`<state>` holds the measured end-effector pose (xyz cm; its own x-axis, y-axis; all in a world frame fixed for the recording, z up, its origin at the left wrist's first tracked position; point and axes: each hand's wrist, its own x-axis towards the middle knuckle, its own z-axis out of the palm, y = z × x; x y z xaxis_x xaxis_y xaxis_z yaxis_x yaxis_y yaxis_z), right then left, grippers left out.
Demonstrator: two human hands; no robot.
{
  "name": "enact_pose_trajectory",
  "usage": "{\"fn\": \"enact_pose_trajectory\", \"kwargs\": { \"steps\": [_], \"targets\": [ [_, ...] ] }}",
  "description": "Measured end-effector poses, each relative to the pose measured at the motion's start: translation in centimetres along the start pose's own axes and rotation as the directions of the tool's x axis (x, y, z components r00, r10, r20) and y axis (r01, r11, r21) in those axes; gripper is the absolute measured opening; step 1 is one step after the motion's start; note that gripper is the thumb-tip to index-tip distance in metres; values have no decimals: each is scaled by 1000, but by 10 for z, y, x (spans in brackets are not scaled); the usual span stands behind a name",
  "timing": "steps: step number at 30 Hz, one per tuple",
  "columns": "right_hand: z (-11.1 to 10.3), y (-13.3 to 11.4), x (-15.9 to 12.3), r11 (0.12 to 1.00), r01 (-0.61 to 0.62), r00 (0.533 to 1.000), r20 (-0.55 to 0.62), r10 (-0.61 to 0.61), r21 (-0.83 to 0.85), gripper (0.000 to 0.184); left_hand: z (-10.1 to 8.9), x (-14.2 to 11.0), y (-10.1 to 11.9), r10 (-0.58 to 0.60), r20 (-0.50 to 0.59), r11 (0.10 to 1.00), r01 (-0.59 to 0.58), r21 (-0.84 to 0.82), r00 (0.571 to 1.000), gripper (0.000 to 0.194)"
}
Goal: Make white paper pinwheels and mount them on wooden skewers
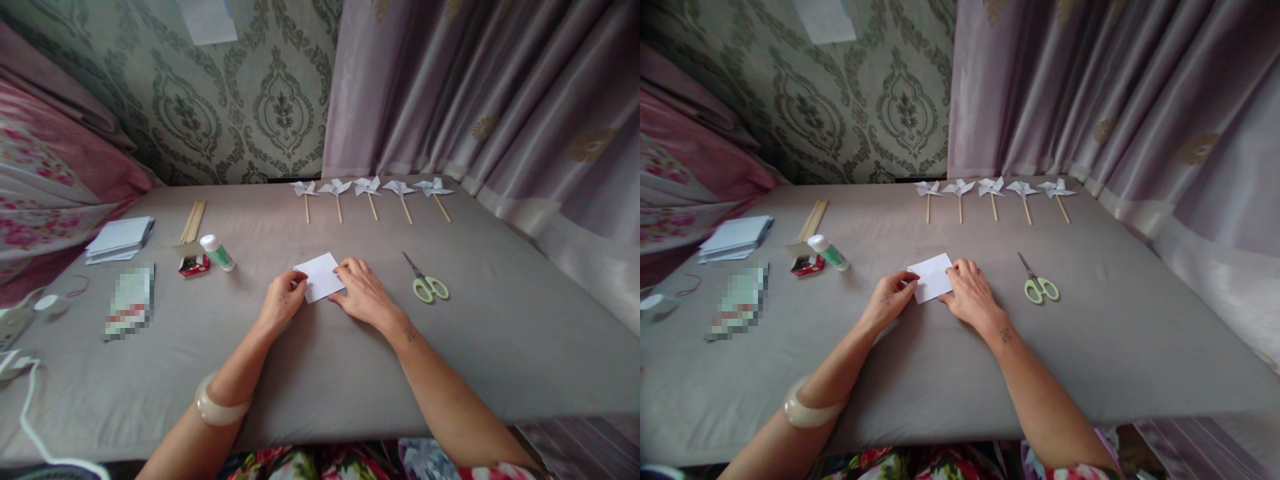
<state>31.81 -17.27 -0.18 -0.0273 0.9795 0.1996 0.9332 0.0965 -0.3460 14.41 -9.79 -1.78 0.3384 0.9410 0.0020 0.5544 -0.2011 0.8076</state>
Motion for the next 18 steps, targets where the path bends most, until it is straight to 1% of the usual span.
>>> {"fn": "enact_pose_trajectory", "kwargs": {
  "steps": [1,2,4,5,7,9,12,14,18],
  "targets": [
    [1,-2,0,999,31,999,-11,-31,10,39,-1,0,-1,62,-18,997,-61,49,998,20],
    [3,-4,1,998,63,998,-7,-62,24,37,-2,0,-1,121,-13,989,-120,90,993,21],
    [7,-7,3,993,104,994,30,-105,52,31,-3,-1,-1,210,52,966,-216,142,976,24],
    [9,-7,3,992,112,992,53,-116,62,27,-3,-1,-1,236,88,956,-248,155,968,25],
    [11,-7,4,990,129,987,87,-134,65,20,-4,-2,-1,268,129,943,-287,170,955,27],
    [12,-7,5,986,161,981,104,-165,49,15,-4,-3,-1,279,133,938,-300,176,951,29],
    [11,-9,5,981,191,975,114,-193,26,17,-4,-3,-2,277,132,938,-297,179,952,29],
    [9,-10,5,986,162,980,112,-165,38,17,-4,-3,-4,289,130,933,-310,185,948,30],
    [10,-11,5,993,17,996,85,-27,116,12,-3,-4,-5,334,130,906,-356,229,933,28]
  ]
}}
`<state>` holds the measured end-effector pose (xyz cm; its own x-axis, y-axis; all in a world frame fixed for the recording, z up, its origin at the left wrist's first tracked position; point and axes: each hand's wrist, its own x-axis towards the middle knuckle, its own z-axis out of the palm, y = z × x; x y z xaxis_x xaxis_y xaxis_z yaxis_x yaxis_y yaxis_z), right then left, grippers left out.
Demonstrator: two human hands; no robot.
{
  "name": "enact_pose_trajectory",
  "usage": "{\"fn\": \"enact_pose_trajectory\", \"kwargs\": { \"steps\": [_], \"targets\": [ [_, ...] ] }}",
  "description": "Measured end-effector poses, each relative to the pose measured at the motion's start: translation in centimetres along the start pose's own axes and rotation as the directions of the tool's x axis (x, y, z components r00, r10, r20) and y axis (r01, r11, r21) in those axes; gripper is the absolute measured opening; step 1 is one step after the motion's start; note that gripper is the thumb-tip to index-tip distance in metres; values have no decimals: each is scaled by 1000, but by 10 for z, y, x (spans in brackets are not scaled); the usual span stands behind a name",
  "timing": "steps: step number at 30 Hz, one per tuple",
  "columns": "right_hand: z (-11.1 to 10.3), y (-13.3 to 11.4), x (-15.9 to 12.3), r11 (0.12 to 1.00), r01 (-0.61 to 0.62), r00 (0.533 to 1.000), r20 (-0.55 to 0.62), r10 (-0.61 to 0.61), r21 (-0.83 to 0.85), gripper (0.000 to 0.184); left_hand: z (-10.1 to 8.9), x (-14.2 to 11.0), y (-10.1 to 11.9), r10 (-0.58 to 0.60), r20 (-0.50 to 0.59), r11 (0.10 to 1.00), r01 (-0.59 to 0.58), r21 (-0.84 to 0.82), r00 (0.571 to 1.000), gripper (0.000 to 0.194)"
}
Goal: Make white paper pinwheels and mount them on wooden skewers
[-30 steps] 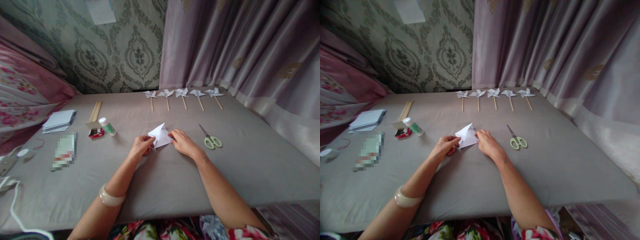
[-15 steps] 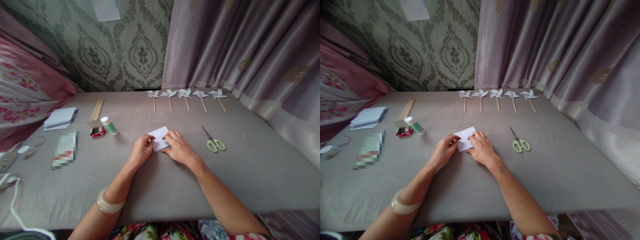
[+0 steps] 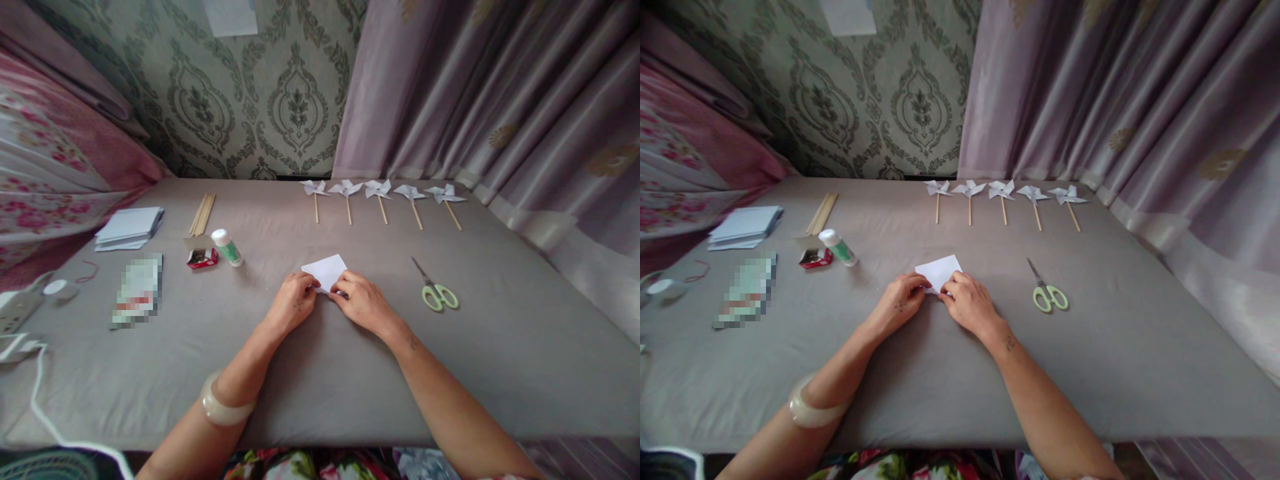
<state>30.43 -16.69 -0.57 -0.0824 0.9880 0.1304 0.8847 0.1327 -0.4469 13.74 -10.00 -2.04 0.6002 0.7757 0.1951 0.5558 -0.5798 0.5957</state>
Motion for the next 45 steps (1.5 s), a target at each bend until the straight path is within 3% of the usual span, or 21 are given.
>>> {"fn": "enact_pose_trajectory", "kwargs": {
  "steps": [4,10,17,25,45],
  "targets": [
    [3,2,1,985,-113,993,-18,116,130,11,-2,-3,5,-13,-20,998,15,61,1000,28],
    [10,5,3,968,-159,985,-33,169,196,15,0,-3,11,-55,-71,985,66,160,996,19],
    [20,5,6,965,-213,960,-148,236,155,16,3,-1,6,109,-65,964,-89,249,992,17],
    [17,0,9,952,-299,941,-146,306,65,19,12,1,-3,258,-3,935,-248,254,966,22],
    [18,-7,13,916,-400,911,-115,395,-23,20,17,-4,-1,266,20,811,-235,536,964,42]
  ]
}}
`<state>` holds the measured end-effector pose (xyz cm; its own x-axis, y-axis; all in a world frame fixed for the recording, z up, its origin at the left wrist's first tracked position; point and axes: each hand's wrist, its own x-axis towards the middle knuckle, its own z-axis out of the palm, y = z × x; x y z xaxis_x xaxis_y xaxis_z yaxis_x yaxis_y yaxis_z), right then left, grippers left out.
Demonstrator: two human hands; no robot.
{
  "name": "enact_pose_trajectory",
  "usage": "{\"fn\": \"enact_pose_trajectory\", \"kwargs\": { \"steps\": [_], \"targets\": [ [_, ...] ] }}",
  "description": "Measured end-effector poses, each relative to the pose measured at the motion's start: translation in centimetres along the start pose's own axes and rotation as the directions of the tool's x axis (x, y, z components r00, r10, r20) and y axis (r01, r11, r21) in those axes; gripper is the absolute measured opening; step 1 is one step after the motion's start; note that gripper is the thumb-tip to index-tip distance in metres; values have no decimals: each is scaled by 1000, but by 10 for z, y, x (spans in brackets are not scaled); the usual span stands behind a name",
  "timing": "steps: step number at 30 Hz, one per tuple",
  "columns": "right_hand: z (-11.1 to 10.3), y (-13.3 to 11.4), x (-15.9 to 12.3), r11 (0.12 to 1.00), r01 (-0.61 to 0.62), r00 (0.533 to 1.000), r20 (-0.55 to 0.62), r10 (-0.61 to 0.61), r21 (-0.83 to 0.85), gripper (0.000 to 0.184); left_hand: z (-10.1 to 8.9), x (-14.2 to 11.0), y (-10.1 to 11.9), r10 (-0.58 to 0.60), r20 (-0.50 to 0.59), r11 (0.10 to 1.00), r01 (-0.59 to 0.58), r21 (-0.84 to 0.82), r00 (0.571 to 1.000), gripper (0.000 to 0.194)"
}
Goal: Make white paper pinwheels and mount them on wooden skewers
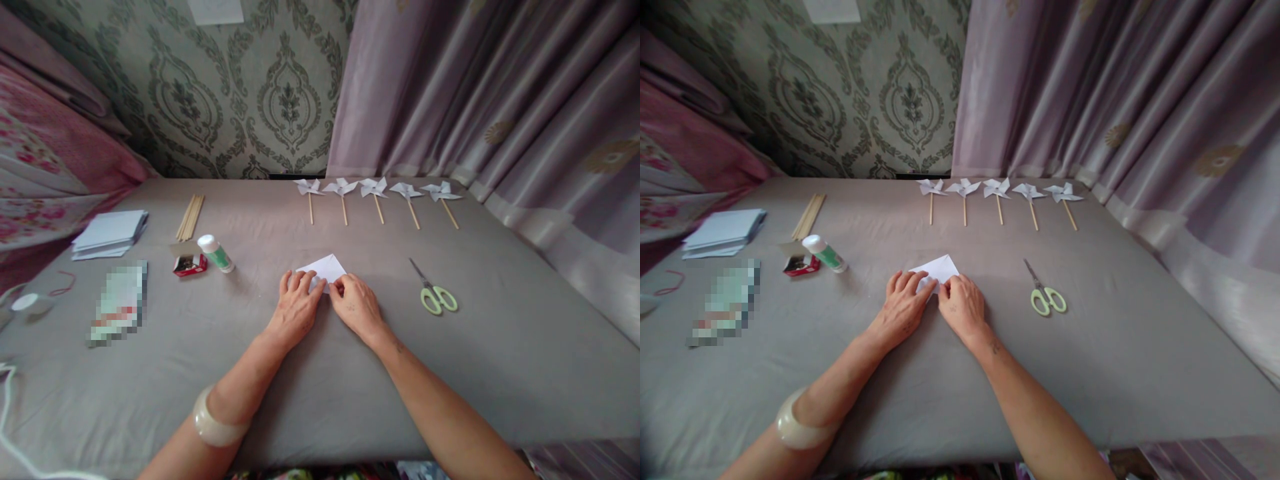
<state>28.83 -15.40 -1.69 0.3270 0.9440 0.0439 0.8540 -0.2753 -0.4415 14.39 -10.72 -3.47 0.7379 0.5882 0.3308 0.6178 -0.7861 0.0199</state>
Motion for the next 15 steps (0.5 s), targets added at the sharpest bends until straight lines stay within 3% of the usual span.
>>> {"fn": "enact_pose_trajectory", "kwargs": {
  "steps": [15],
  "targets": [
    [1,-3,1,999,-12,1000,-10,12,-52,20,1,-1,0,-14,34,1000,14,25,999,46]
  ]
}}
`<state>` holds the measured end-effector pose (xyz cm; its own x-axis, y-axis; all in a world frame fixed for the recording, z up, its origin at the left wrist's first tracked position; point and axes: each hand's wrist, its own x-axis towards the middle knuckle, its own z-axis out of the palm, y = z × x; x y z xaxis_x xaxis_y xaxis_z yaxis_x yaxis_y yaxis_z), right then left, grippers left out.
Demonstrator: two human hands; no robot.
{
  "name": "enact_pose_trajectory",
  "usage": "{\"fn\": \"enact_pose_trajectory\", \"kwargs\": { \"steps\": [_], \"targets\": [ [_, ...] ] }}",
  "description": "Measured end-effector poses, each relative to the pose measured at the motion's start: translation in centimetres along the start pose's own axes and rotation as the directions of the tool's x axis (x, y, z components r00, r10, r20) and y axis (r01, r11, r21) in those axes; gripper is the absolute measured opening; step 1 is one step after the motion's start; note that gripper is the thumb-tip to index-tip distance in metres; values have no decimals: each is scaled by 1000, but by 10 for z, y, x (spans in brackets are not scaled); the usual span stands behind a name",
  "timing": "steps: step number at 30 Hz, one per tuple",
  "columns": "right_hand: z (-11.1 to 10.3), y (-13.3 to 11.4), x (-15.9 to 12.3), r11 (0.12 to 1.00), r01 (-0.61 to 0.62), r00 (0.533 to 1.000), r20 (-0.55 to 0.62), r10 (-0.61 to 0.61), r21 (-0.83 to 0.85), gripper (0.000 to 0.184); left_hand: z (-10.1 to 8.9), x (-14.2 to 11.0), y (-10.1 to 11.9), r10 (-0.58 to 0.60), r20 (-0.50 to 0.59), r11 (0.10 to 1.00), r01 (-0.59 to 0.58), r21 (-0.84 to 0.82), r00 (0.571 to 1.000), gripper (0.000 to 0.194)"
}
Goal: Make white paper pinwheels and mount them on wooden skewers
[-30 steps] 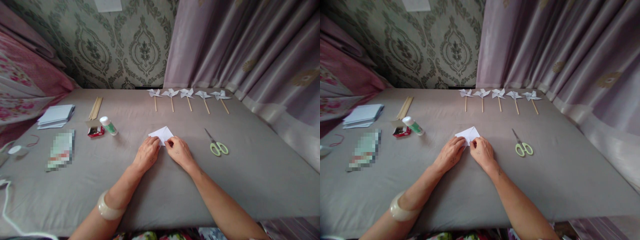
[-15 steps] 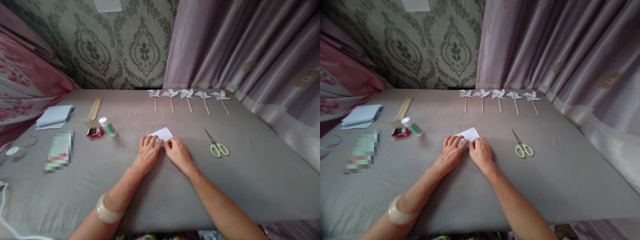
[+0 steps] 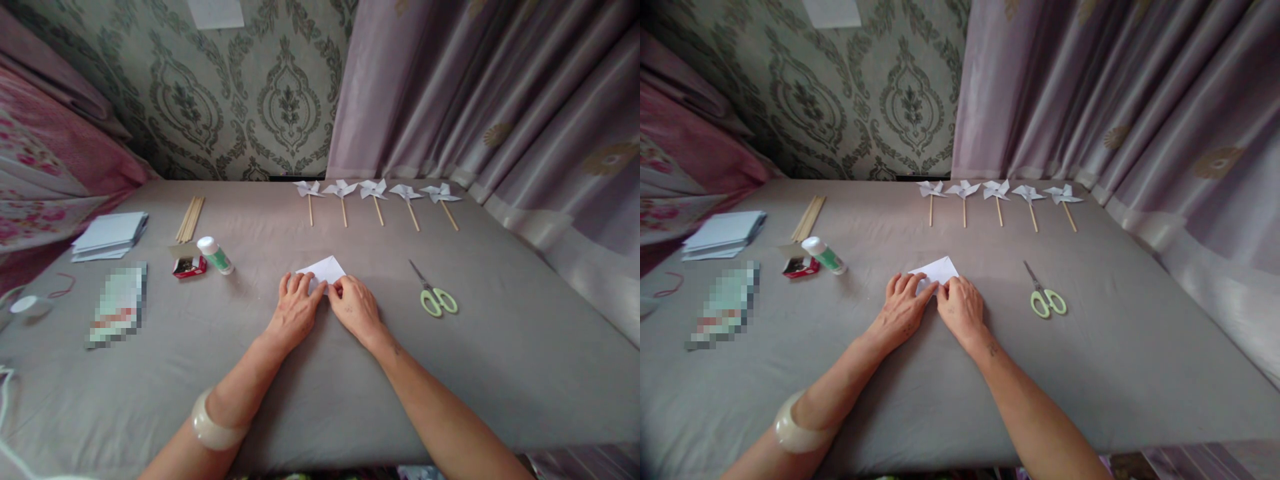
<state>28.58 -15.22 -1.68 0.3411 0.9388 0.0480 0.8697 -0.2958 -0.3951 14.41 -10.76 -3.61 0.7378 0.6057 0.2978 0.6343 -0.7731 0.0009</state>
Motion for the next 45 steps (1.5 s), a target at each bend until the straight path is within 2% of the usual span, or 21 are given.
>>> {"fn": "enact_pose_trajectory", "kwargs": {
  "steps": [29,39,45],
  "targets": [
    [-1,-2,-1,1000,3,1000,2,-3,-8,20,-3,10,8,-36,-3,999,36,-9,999,39],
    [-5,6,-1,982,8,1000,2,-9,191,19,-10,17,11,-110,28,993,111,-43,994,35],
    [-17,14,6,962,-36,992,-108,68,271,19,-12,17,18,-79,-10,997,79,2,997,33]
  ]
}}
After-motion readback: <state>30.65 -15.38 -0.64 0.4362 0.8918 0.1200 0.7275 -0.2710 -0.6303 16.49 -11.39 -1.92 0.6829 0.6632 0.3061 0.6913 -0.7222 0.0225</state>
